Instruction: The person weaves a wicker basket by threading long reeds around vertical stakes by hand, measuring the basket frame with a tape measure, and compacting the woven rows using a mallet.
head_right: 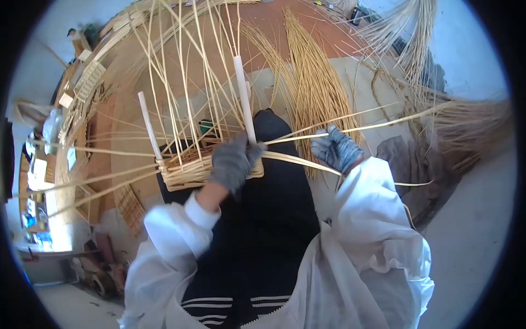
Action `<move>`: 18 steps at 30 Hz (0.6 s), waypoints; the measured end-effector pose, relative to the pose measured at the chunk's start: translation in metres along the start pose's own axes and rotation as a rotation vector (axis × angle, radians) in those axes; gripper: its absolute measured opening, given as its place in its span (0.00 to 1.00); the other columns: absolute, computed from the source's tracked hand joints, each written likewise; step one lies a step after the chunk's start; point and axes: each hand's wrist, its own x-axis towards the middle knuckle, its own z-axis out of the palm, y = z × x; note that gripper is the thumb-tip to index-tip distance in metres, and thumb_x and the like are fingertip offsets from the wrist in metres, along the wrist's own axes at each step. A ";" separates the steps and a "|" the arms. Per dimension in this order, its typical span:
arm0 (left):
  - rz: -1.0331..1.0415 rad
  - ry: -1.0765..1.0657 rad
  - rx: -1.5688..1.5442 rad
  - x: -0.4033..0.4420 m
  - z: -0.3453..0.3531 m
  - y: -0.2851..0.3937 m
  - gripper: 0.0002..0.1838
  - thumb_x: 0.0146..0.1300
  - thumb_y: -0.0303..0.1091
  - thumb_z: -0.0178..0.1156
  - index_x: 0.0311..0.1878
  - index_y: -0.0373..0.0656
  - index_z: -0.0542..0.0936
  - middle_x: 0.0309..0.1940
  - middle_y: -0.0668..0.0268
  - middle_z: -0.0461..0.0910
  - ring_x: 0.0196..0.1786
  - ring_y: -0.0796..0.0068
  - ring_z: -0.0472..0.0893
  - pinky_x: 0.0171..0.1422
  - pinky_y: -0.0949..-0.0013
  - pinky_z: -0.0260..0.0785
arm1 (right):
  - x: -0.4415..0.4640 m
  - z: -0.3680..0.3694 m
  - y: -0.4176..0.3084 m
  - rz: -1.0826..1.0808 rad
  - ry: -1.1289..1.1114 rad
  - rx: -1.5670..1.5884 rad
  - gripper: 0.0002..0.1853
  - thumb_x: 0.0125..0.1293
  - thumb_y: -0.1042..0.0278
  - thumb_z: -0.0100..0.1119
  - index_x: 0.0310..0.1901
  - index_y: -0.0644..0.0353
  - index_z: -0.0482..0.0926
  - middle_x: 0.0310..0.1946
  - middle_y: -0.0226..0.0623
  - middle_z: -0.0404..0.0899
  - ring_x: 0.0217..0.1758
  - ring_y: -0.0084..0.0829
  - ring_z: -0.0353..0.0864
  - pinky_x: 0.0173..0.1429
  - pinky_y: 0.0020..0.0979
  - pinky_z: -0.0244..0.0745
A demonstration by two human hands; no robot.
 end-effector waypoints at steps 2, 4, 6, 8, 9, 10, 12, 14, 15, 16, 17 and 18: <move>-0.051 0.014 -0.033 0.017 -0.005 -0.005 0.25 0.54 0.56 0.57 0.41 0.42 0.77 0.30 0.54 0.79 0.38 0.57 0.78 0.46 0.58 0.67 | -0.006 0.010 -0.007 0.002 0.003 -0.037 0.22 0.65 0.50 0.48 0.44 0.65 0.74 0.36 0.36 0.78 0.34 0.29 0.77 0.48 0.40 0.76; -0.109 0.021 -0.084 0.017 -0.007 -0.007 0.22 0.56 0.54 0.56 0.40 0.43 0.79 0.30 0.54 0.79 0.38 0.57 0.79 0.46 0.59 0.68 | -0.025 0.015 -0.011 -0.209 -0.005 -0.338 0.22 0.66 0.50 0.47 0.43 0.65 0.74 0.35 0.35 0.78 0.33 0.29 0.77 0.46 0.38 0.76; -0.149 -0.014 -0.126 0.017 -0.011 -0.003 0.21 0.55 0.53 0.57 0.38 0.44 0.80 0.34 0.55 0.80 0.40 0.56 0.79 0.48 0.58 0.68 | -0.107 0.075 0.003 -0.795 -0.009 -0.873 0.20 0.66 0.53 0.48 0.36 0.66 0.76 0.29 0.34 0.78 0.33 0.28 0.77 0.40 0.31 0.74; -0.129 0.017 -0.146 0.015 -0.002 -0.003 0.19 0.57 0.50 0.55 0.37 0.43 0.79 0.32 0.56 0.80 0.39 0.56 0.79 0.46 0.57 0.68 | -0.129 0.083 0.025 -1.152 -0.495 -0.993 0.10 0.64 0.62 0.54 0.37 0.61 0.76 0.31 0.37 0.78 0.35 0.28 0.77 0.39 0.28 0.73; -0.103 0.036 -0.109 0.013 -0.002 -0.002 0.18 0.57 0.49 0.55 0.36 0.44 0.79 0.31 0.56 0.80 0.37 0.57 0.79 0.45 0.57 0.69 | -0.132 0.085 0.009 -1.009 -0.600 -1.188 0.12 0.59 0.67 0.57 0.44 0.57 0.75 0.37 0.41 0.77 0.37 0.34 0.78 0.43 0.34 0.74; -0.080 0.068 -0.068 0.014 -0.003 -0.003 0.17 0.58 0.48 0.54 0.35 0.44 0.79 0.30 0.56 0.79 0.35 0.57 0.79 0.44 0.57 0.69 | -0.139 0.099 -0.002 -1.006 -0.620 -1.215 0.12 0.59 0.67 0.57 0.44 0.57 0.75 0.37 0.41 0.77 0.37 0.34 0.78 0.43 0.34 0.74; -0.079 0.134 0.013 0.005 0.007 0.019 0.14 0.60 0.47 0.53 0.33 0.46 0.78 0.27 0.56 0.79 0.29 0.61 0.80 0.40 0.56 0.69 | -0.157 0.133 -0.027 -1.267 -0.281 -2.064 0.20 0.54 0.71 0.59 0.50 0.58 0.73 0.40 0.42 0.76 0.36 0.37 0.78 0.46 0.35 0.74; 0.143 0.733 0.396 -0.022 0.012 0.062 0.10 0.55 0.39 0.53 0.37 0.44 0.74 0.30 0.61 0.72 0.41 0.62 0.75 0.54 0.50 0.62 | -0.123 0.165 -0.043 -1.306 -0.273 -1.991 0.23 0.52 0.76 0.57 0.53 0.59 0.71 0.38 0.42 0.77 0.37 0.38 0.78 0.45 0.28 0.73; 0.415 0.656 0.063 -0.038 0.018 0.077 0.11 0.54 0.37 0.51 0.37 0.42 0.74 0.36 0.57 0.72 0.48 0.62 0.71 0.59 0.48 0.55 | -0.087 0.171 -0.044 -1.066 -0.339 -1.730 0.24 0.52 0.76 0.57 0.54 0.59 0.71 0.39 0.42 0.77 0.37 0.38 0.78 0.44 0.27 0.73; 0.424 0.374 -0.156 -0.042 0.011 0.091 0.11 0.55 0.37 0.51 0.36 0.41 0.74 0.34 0.56 0.74 0.45 0.61 0.73 0.57 0.50 0.59 | -0.040 0.177 -0.031 -0.760 -0.424 -1.349 0.23 0.52 0.74 0.60 0.53 0.61 0.71 0.40 0.41 0.77 0.37 0.37 0.78 0.44 0.27 0.73; 0.462 0.320 -0.079 -0.034 0.012 0.093 0.10 0.56 0.37 0.51 0.34 0.39 0.74 0.29 0.58 0.74 0.38 0.63 0.77 0.49 0.55 0.67 | -0.006 0.190 -0.026 -0.431 -0.444 -1.557 0.24 0.52 0.67 0.64 0.51 0.63 0.72 0.42 0.42 0.77 0.37 0.32 0.78 0.40 0.27 0.74; 0.460 0.331 -0.078 -0.027 0.012 0.091 0.10 0.56 0.37 0.51 0.34 0.39 0.74 0.29 0.58 0.74 0.38 0.63 0.77 0.49 0.55 0.67 | 0.043 0.166 -0.019 -0.330 -0.734 -1.548 0.21 0.54 0.60 0.64 0.46 0.65 0.75 0.37 0.41 0.80 0.34 0.27 0.79 0.36 0.26 0.75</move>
